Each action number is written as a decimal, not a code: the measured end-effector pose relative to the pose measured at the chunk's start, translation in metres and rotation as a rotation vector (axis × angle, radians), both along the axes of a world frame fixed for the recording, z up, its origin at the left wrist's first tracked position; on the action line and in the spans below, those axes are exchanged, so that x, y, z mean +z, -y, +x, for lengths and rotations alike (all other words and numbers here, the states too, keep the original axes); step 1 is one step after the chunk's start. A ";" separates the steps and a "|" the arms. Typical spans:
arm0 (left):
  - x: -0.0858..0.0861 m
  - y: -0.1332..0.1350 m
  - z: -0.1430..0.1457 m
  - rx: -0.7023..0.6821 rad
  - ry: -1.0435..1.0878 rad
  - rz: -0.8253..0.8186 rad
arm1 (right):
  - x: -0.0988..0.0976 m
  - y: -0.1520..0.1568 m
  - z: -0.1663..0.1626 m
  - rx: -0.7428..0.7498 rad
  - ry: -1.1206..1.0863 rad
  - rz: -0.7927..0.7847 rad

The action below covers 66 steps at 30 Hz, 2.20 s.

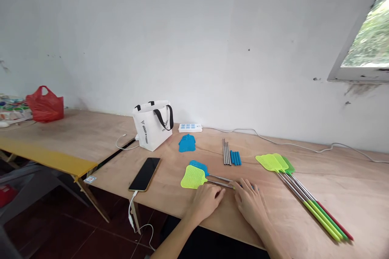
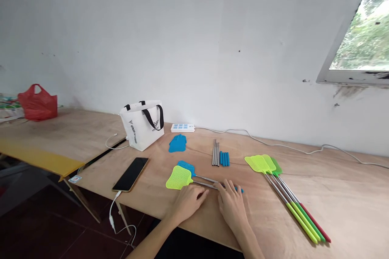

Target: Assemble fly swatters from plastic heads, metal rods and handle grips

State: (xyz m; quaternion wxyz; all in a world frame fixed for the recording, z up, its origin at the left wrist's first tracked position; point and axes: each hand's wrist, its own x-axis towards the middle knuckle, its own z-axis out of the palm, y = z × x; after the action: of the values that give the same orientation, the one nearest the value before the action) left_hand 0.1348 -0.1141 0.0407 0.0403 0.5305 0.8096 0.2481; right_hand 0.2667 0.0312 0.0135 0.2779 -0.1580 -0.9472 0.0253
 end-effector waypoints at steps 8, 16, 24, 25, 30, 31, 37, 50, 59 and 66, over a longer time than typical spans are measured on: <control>0.001 -0.001 0.001 -0.013 0.013 -0.034 | -0.020 0.021 -0.013 0.124 0.003 -0.158; -0.003 -0.001 0.000 -0.009 -0.012 -0.019 | -0.014 0.017 -0.007 0.178 0.052 -0.205; 0.000 -0.001 0.001 -0.017 -0.001 -0.046 | -0.013 0.020 -0.008 0.162 0.084 -0.218; 0.000 0.000 0.001 -0.015 -0.002 -0.047 | -0.013 0.020 -0.008 0.162 0.086 -0.218; 0.002 0.000 0.001 -0.016 -0.004 -0.045 | -0.012 0.021 -0.008 0.168 0.063 -0.211; 0.002 0.000 0.001 -0.020 -0.005 -0.046 | -0.011 0.021 -0.008 0.170 0.055 -0.211; 0.003 0.000 0.001 -0.029 -0.009 -0.044 | -0.011 0.019 -0.008 0.183 0.060 -0.215; 0.003 0.000 0.001 -0.024 -0.001 -0.043 | -0.008 0.022 -0.007 0.162 0.062 -0.232; 0.003 0.001 0.001 -0.033 0.005 -0.045 | -0.013 0.020 -0.008 0.175 0.031 -0.215; 0.002 0.000 0.001 -0.023 -0.008 -0.049 | -0.015 0.019 -0.008 0.183 0.044 -0.220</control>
State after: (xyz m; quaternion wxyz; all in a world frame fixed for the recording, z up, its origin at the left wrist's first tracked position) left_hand 0.1355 -0.1145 0.0427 0.0527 0.5398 0.8092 0.2257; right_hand 0.2583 0.0127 -0.0017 0.2346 -0.1010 -0.9550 0.1505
